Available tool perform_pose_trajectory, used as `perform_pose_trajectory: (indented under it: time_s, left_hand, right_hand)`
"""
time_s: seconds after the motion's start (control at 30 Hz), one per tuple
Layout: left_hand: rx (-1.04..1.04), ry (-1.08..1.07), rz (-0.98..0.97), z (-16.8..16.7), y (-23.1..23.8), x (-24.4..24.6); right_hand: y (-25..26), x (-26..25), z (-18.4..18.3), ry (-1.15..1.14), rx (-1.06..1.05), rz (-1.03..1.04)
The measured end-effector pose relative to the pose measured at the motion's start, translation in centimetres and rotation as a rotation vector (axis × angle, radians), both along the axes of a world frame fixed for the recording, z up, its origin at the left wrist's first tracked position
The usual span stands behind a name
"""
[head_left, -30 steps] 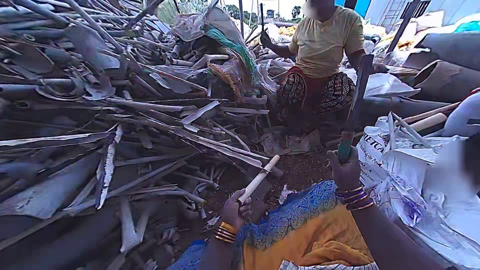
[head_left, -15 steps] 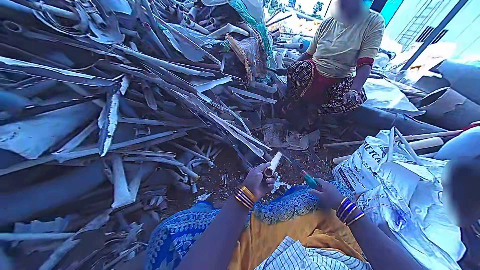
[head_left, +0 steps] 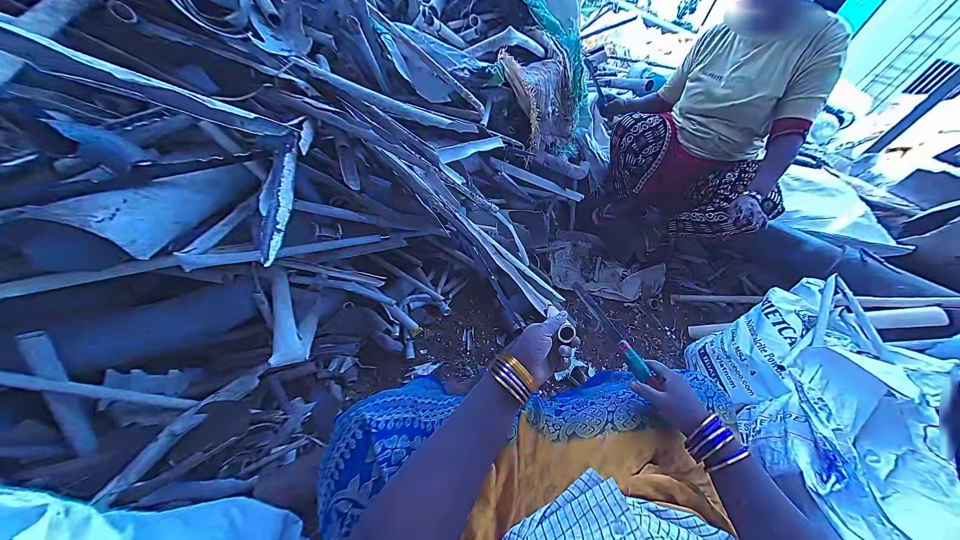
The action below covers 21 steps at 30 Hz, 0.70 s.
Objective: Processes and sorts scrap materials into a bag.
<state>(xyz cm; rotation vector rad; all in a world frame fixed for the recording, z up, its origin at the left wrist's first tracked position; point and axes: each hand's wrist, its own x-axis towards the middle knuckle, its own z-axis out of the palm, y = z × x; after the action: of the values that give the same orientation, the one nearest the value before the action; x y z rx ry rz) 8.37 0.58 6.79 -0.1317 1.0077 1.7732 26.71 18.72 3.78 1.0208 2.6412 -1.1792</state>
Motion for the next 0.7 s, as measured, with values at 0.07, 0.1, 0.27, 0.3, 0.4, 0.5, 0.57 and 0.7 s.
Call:
perform_pose_trajectory:
  time_s: [0.07,0.1,0.27,0.3,0.4,0.5,0.57,0.7]
  left_hand:
    - [-0.017,0.012,-0.005,0.1,0.0,0.1]
    - [-0.019,0.017,-0.007,0.1,0.0,0.1]
    - [-0.006,0.010,-0.051,-0.1,-0.2,0.1]
    - [-0.014,0.021,-0.071,-0.1,-0.2,0.2]
    - [-0.042,0.191,-0.187,-1.0,0.2,0.7]
    - [-0.161,0.524,-0.260,-1.8,0.9,1.3]
    - [-0.237,0.751,-0.243,-2.4,1.1,1.3]
    - [-0.391,1.156,-0.200,-3.2,1.0,1.3]
  right_hand:
    - [0.0,0.0,-0.1,0.014,-0.016,0.000]
    - [0.0,0.1,-0.2,0.023,-0.028,-0.003]
    - [-0.2,0.5,-0.2,0.205,-0.058,-0.073]
    - [-0.1,0.6,-0.3,0.268,-0.052,-0.098]
    - [0.3,1.1,0.2,0.428,-0.100,-0.173]
    - [1.0,1.6,0.6,0.475,-0.095,-0.217]
    - [1.5,1.9,0.5,0.449,-0.053,-0.260]
    - [2.0,2.2,0.5,0.435,0.067,-0.332]
